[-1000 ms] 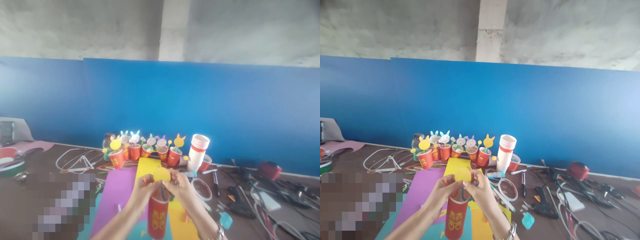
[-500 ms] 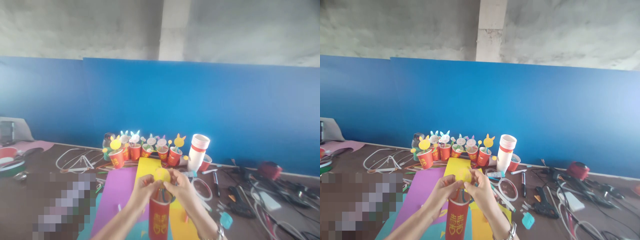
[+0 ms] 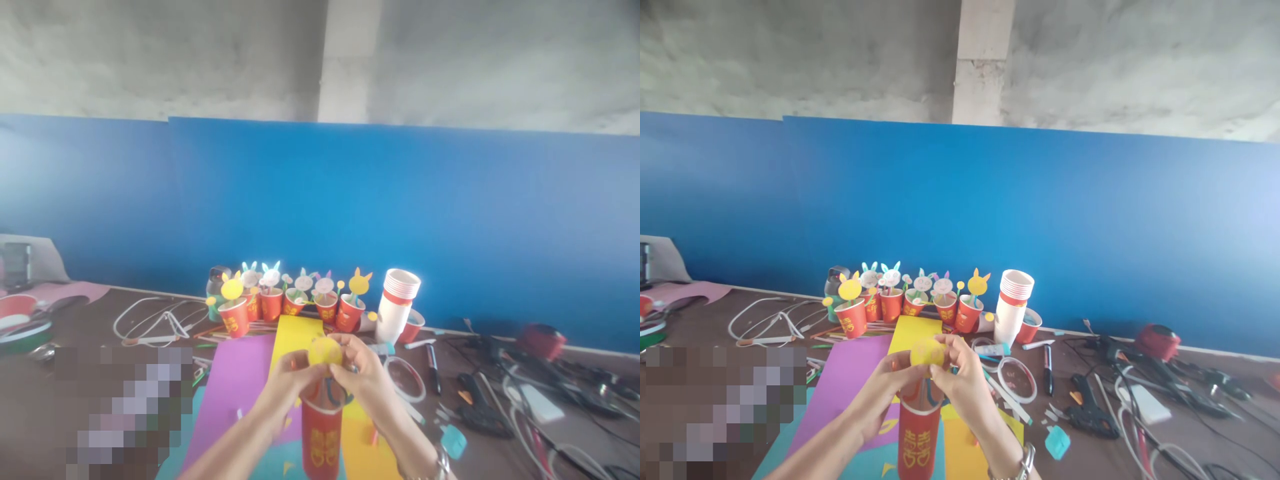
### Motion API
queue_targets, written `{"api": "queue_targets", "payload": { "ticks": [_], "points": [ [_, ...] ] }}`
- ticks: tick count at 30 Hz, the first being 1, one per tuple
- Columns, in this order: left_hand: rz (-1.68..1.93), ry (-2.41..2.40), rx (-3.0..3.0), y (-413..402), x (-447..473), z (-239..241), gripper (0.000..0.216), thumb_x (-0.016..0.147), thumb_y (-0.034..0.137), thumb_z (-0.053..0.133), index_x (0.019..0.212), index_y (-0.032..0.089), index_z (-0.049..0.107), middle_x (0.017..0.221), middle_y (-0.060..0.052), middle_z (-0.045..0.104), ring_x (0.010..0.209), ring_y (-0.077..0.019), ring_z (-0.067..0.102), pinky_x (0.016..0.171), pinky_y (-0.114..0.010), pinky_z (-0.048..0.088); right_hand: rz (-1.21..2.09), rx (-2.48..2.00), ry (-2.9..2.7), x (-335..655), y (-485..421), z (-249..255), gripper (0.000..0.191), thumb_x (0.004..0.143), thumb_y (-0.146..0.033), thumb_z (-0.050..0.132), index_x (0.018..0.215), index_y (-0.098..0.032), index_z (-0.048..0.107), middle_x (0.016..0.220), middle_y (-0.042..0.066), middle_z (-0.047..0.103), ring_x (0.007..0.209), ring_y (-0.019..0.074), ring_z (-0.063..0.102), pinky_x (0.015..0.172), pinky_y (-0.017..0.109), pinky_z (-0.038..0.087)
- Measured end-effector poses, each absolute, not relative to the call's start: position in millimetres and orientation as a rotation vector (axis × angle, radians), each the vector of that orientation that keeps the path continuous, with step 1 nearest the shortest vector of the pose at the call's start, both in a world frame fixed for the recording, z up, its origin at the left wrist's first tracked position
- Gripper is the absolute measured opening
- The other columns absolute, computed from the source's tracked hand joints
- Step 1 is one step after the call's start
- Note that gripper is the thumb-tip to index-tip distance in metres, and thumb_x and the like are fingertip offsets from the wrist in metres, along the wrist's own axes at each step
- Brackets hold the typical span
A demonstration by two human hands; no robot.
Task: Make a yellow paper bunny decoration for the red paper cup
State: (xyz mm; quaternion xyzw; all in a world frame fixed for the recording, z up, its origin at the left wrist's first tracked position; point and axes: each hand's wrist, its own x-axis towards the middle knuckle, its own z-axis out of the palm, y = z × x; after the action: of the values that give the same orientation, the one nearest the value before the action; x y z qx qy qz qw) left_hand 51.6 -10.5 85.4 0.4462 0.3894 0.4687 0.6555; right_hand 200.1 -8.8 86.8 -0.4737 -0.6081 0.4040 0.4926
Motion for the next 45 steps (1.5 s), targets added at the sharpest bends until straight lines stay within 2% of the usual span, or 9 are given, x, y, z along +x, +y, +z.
{"api": "queue_targets", "payload": {
  "ticks": [6, 12, 17, 21, 24, 29, 37, 42, 45],
  "points": [
    [1.144, 0.948, 1.025, -7, 50, 80, 0.046, 0.052, 0.051, 0.083, 0.052, 0.015, 0.053, 0.045, 0.005, 0.048, 0.046, -0.0083, 0.039, 0.05, -0.023, 0.025, 0.834, -1.263, -1.542, 200, -11, 85, 0.037, 0.072, -0.026, 0.062, 0.108, -0.017, 0.058, 0.082, 0.004, 0.071, 0.078, 0.0208, 0.065, 0.073, 0.032, 0.05],
    [1.21, 0.939, 0.962, -6, 52, 75, 0.049, 0.051, 0.048, 0.084, 0.052, 0.017, 0.046, 0.044, 0.008, 0.043, 0.045, -0.0065, 0.035, 0.049, -0.021, 0.025, 0.65, -1.337, -1.582, 198, -14, 85, 0.033, 0.071, -0.027, 0.063, 0.103, -0.019, 0.064, 0.096, 0.006, 0.069, 0.087, 0.0218, 0.063, 0.08, 0.033, 0.047],
    [1.208, 0.858, 0.924, -8, 54, 81, 0.042, 0.05, 0.047, 0.085, 0.057, 0.016, 0.057, 0.052, 0.004, 0.055, 0.049, -0.0101, 0.047, 0.055, -0.023, 0.036, 0.772, -1.362, -1.6, 200, -10, 81, 0.017, 0.073, -0.033, 0.061, 0.075, -0.017, 0.065, 0.069, 0.002, 0.066, 0.065, 0.018, 0.059, 0.063, 0.028, 0.046],
    [1.167, 0.974, 0.907, -10, 52, 86, 0.037, 0.052, 0.042, 0.084, 0.053, 0.015, 0.059, 0.046, 0.005, 0.053, 0.047, -0.0099, 0.045, 0.052, -0.022, 0.031, 0.872, -1.345, -1.529, 200, -7, 85, 0.018, 0.072, -0.031, 0.058, 0.061, -0.017, 0.06, 0.059, -0.001, 0.059, 0.055, 0.0135, 0.051, 0.054, 0.024, 0.039],
    [1.086, 0.904, 0.966, -10, 50, 87, 0.028, 0.055, 0.037, 0.082, 0.065, 0.014, 0.069, 0.053, 0.0, 0.063, 0.054, -0.0149, 0.055, 0.057, -0.024, 0.036, 0.955, -1.323, -1.44, 200, -7, 90, 0.02, 0.069, -0.033, 0.061, 0.056, -0.017, 0.058, 0.054, -0.003, 0.054, 0.054, 0.0123, 0.049, 0.054, 0.024, 0.038],
    [1.057, 0.843, 0.997, -7, 49, 82, 0.037, 0.059, 0.041, 0.08, 0.08, 0.011, 0.075, 0.062, -0.005, 0.069, 0.061, -0.0188, 0.06, 0.063, -0.027, 0.039, 1.016, -1.304, -1.399, 200, -6, 89, 0.02, 0.067, -0.031, 0.062, 0.055, -0.016, 0.057, 0.053, -0.003, 0.052, 0.053, 0.0114, 0.047, 0.053, 0.024, 0.036],
    [1.179, 0.873, 0.909, -5, 54, 73, 0.038, 0.052, 0.045, 0.085, 0.057, 0.013, 0.066, 0.049, 0.0, 0.061, 0.049, -0.0128, 0.053, 0.056, -0.024, 0.04, 1.063, -1.352, -1.472, 199, -4, 80, 0.021, 0.07, -0.034, 0.062, 0.062, -0.016, 0.057, 0.054, -0.002, 0.053, 0.05, 0.0111, 0.046, 0.048, 0.023, 0.034],
    [1.222, 0.822, 0.896, 2, 51, 65, 0.039, 0.057, 0.043, 0.083, 0.078, 0.012, 0.073, 0.068, -0.007, 0.072, 0.061, -0.0198, 0.064, 0.067, -0.03, 0.048, 1.095, -1.419, -1.477, 200, -5, 81, 0.022, 0.07, -0.033, 0.062, 0.075, -0.012, 0.065, 0.058, -0.001, 0.057, 0.05, 0.0103, 0.045, 0.047, 0.022, 0.034],
    [1.206, 0.838, 0.889, 5, 49, 62, 0.038, 0.06, 0.04, 0.082, 0.084, 0.012, 0.074, 0.073, -0.008, 0.075, 0.066, -0.022, 0.067, 0.07, -0.031, 0.049, 1.106, -1.418, -1.46, 200, -3, 78, 0.023, 0.07, -0.034, 0.06, 0.071, -0.012, 0.066, 0.055, -0.002, 0.054, 0.051, 0.0101, 0.043, 0.046, 0.021, 0.032]
  ]
}}
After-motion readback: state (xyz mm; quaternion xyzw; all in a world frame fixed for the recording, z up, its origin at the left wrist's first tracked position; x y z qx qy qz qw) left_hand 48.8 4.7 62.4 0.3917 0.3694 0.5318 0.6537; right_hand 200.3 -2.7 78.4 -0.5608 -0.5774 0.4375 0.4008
